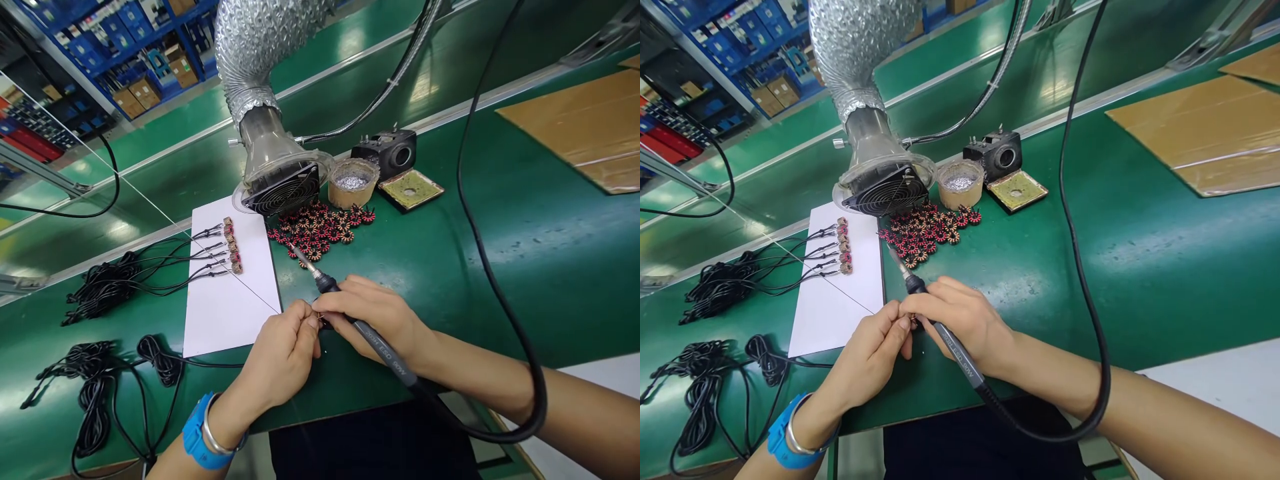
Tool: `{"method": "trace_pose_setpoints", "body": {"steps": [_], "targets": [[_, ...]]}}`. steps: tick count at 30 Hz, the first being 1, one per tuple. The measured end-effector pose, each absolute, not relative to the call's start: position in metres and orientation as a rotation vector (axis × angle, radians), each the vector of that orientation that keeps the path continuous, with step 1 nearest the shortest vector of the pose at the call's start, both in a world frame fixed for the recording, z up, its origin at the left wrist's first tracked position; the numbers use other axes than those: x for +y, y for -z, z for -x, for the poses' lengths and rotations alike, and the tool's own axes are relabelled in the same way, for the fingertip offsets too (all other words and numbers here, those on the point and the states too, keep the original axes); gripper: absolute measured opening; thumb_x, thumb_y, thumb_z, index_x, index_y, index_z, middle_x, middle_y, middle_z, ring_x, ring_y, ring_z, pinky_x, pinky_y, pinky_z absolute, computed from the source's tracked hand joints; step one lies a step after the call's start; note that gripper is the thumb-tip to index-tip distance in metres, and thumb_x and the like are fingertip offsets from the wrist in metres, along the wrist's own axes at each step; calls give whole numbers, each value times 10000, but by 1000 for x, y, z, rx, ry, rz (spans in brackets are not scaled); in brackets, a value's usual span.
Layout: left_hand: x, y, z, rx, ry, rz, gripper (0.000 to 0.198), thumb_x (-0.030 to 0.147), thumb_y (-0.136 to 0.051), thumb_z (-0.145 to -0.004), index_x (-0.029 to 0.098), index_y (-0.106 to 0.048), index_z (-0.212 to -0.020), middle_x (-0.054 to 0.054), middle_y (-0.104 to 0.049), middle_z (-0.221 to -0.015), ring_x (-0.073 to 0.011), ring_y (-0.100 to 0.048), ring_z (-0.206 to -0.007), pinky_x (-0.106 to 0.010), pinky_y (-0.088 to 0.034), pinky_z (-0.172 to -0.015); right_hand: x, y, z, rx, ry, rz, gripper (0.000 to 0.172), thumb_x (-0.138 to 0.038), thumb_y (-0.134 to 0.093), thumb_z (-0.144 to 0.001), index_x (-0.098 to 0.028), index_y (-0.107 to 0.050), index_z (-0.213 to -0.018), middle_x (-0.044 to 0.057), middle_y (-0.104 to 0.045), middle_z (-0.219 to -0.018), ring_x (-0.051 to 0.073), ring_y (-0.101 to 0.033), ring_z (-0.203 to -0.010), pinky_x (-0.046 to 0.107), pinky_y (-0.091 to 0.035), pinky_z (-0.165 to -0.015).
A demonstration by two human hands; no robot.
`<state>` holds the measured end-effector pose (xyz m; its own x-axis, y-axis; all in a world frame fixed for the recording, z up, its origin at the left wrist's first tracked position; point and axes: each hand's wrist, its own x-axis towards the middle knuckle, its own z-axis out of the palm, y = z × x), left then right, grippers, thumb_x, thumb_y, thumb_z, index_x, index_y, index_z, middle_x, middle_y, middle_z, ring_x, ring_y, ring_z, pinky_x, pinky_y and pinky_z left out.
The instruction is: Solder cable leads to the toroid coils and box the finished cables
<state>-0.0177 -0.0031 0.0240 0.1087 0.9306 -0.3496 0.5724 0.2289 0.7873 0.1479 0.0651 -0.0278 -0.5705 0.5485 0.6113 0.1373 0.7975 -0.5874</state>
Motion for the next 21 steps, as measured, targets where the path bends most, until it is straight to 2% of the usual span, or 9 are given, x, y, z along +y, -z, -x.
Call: {"method": "trace_pose_setpoints", "body": {"steps": [7, 12, 16, 21], "targets": [[-5, -27, 16, 1595, -461, -1486, 267, 304, -330, -1006, 216, -462, -791, 50, -563, -653, -124, -511, -589, -257, -355, -584, 63, 24, -149, -2145, -596, 430, 242, -19, -515, -851, -181, -594, -1013, 11, -569, -693, 148, -437, -620, 272, -392, -591], [-4, -26, 16, 1659, -463, -1580, 232, 291, -340, -1001, 216, -460, -817, 40, -528, -691, -133, -484, -611, -271, -328, -584, 60, 23, -148, -2140, -542, 469, 226, -30, -506, -863, -176, -594, -1011, 7, -562, -675, 149, -448, -618, 275, -415, -600], [-2, -25, 16, 1669, -504, -1551, 239, 281, -364, -991, 213, -466, -786, 44, -497, -662, -130, -447, -587, -264, -323, -575, 57, 20, -147, -2087, -638, 505, 231, -48, -493, -878, -177, -583, -1046, 17, -639, -762, 139, -521, -645, 270, -471, -648], [-1, -24, 16, 1657, -563, -1440, 278, 307, -385, -985, 205, -495, -751, 43, -535, -646, -124, -473, -592, -247, -344, -585, 54, 17, -147, -2006, -709, 549, 265, -54, -517, -867, -195, -575, -1083, 4, -673, -799, 123, -590, -649, 247, -512, -649]]}}
